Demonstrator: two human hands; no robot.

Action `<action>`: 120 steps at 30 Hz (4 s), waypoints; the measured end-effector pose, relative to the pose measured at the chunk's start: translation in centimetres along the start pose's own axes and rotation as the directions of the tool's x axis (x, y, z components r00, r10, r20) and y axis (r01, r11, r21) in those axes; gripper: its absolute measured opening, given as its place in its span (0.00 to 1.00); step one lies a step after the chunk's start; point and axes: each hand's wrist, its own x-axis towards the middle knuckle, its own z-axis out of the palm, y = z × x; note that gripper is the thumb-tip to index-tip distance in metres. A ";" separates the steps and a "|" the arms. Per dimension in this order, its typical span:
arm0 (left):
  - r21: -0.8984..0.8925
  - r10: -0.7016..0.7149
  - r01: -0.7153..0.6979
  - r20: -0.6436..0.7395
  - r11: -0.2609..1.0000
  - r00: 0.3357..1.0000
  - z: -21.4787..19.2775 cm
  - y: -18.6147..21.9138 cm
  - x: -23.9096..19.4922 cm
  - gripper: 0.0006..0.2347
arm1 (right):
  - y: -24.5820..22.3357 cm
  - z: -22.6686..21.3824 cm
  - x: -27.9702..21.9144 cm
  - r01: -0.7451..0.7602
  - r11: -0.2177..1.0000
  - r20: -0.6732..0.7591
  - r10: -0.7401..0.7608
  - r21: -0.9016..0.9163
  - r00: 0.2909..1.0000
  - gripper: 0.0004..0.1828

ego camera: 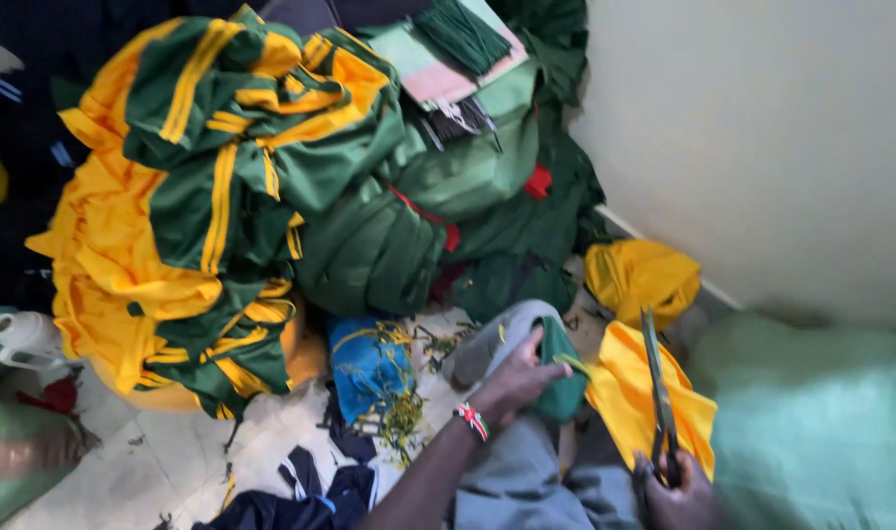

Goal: The person sits on the floor and uses scissors to cut a piece of yellow fabric. They then pick up a green fabric piece and continue cutting it with the scissors.

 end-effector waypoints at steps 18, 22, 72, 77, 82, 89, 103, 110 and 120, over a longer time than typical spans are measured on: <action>0.103 -0.285 0.339 -0.350 0.935 0.892 -9.5 1.1 -0.5 0.36 | -6.8 1.4 4.2 -0.059 0.983 0.297 0.110 -0.176 0.948 0.18; 0.902 0.443 0.123 -0.318 0.414 0.838 -10.7 0.2 -0.7 0.16 | -10.4 0.6 4.0 0.026 0.965 0.395 0.081 -0.260 0.915 0.18; -0.097 0.048 -0.114 -0.518 0.989 0.854 -2.8 -0.2 -2.0 0.12 | -19.7 -10.8 4.6 0.501 0.589 0.568 -0.086 -0.633 0.819 0.25; 0.711 0.425 -0.019 -0.398 0.703 0.813 -2.9 0.5 -0.7 0.21 | -19.7 -9.9 4.6 0.512 0.532 0.588 -0.033 -0.674 0.808 0.35; 0.083 -0.032 0.114 -0.656 0.990 0.755 -3.7 1.9 -1.8 0.03 | -19.1 -9.9 4.4 0.496 0.529 0.588 0.007 -0.689 0.809 0.31; 0.810 0.542 0.222 -0.539 0.543 0.645 -5.1 0.9 -3.3 0.17 | -20.3 -10.4 4.9 0.494 0.516 0.589 0.024 -0.699 0.808 0.32; 0.189 -0.048 0.199 -0.596 0.962 0.801 -2.0 1.3 -1.6 0.05 | -19.6 -9.4 5.4 0.635 0.392 0.645 -0.126 -0.665 0.753 0.36; 0.678 0.282 0.137 -0.470 0.722 0.836 -3.2 -1.0 0.2 0.04 | -20.1 -9.2 5.3 0.660 0.367 0.658 -0.152 -0.655 0.738 0.39; 0.573 0.289 0.109 -0.559 0.813 0.777 -2.5 -2.0 -1.0 0.04 | -20.3 -9.2 5.3 0.682 0.317 0.659 -0.193 -0.659 0.727 0.29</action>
